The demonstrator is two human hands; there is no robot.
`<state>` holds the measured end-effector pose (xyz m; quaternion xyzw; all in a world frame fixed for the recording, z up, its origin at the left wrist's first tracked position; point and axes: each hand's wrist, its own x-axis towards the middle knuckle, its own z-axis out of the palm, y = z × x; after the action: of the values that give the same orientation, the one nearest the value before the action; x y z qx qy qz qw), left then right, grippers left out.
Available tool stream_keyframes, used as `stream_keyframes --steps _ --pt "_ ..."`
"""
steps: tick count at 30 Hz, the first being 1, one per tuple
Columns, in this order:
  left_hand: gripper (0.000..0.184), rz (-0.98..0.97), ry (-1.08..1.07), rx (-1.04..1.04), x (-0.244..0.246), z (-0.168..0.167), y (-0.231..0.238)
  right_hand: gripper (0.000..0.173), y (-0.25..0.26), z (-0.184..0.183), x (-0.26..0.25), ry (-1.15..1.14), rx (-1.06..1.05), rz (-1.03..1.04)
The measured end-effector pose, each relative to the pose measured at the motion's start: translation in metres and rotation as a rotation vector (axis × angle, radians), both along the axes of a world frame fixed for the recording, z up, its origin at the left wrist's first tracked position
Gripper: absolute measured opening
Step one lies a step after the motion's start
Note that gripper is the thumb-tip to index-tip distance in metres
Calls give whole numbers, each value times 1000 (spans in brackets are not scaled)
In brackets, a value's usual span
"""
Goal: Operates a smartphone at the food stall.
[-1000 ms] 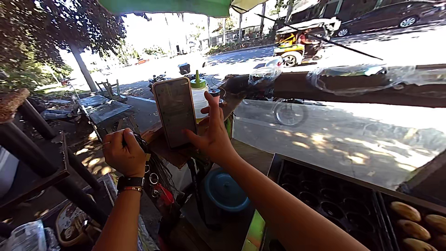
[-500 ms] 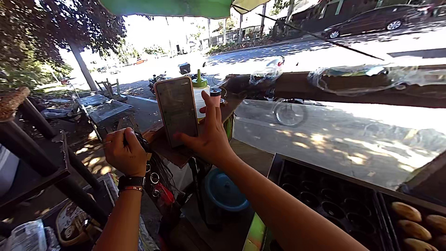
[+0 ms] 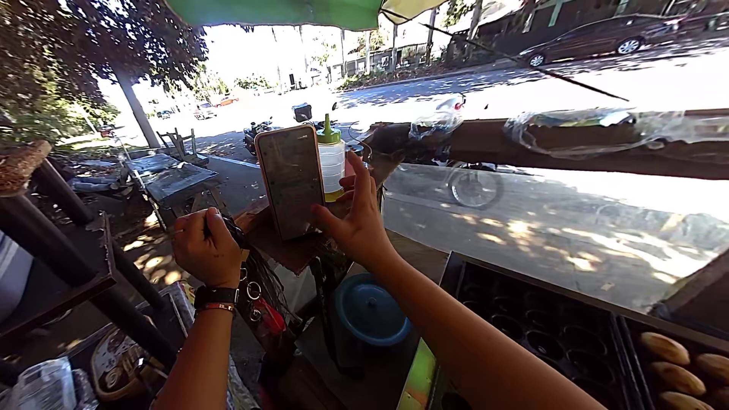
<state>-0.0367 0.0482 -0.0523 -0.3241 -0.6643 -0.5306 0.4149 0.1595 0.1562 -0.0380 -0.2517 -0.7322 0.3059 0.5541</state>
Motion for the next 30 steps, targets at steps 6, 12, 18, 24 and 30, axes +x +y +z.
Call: stream_keyframes --steps 6,12,18,24,30 --pt "33 -10 -3 6 -1 -1 0 103 1 -7 -1 -22 -2 32" --pt "32 -18 4 -4 -3 -1 0 107 -1 -5 -3 -28 -29 36" --pt "32 -9 11 6 -2 -1 0 106 -3 1 -5 -13 -53 59" --pt "32 -4 29 15 -4 -2 1 110 -9 17 -12 -8 -17 -6" --pt "33 1 4 -14 -2 -3 -1 111 -9 22 -17 -15 2 -23"
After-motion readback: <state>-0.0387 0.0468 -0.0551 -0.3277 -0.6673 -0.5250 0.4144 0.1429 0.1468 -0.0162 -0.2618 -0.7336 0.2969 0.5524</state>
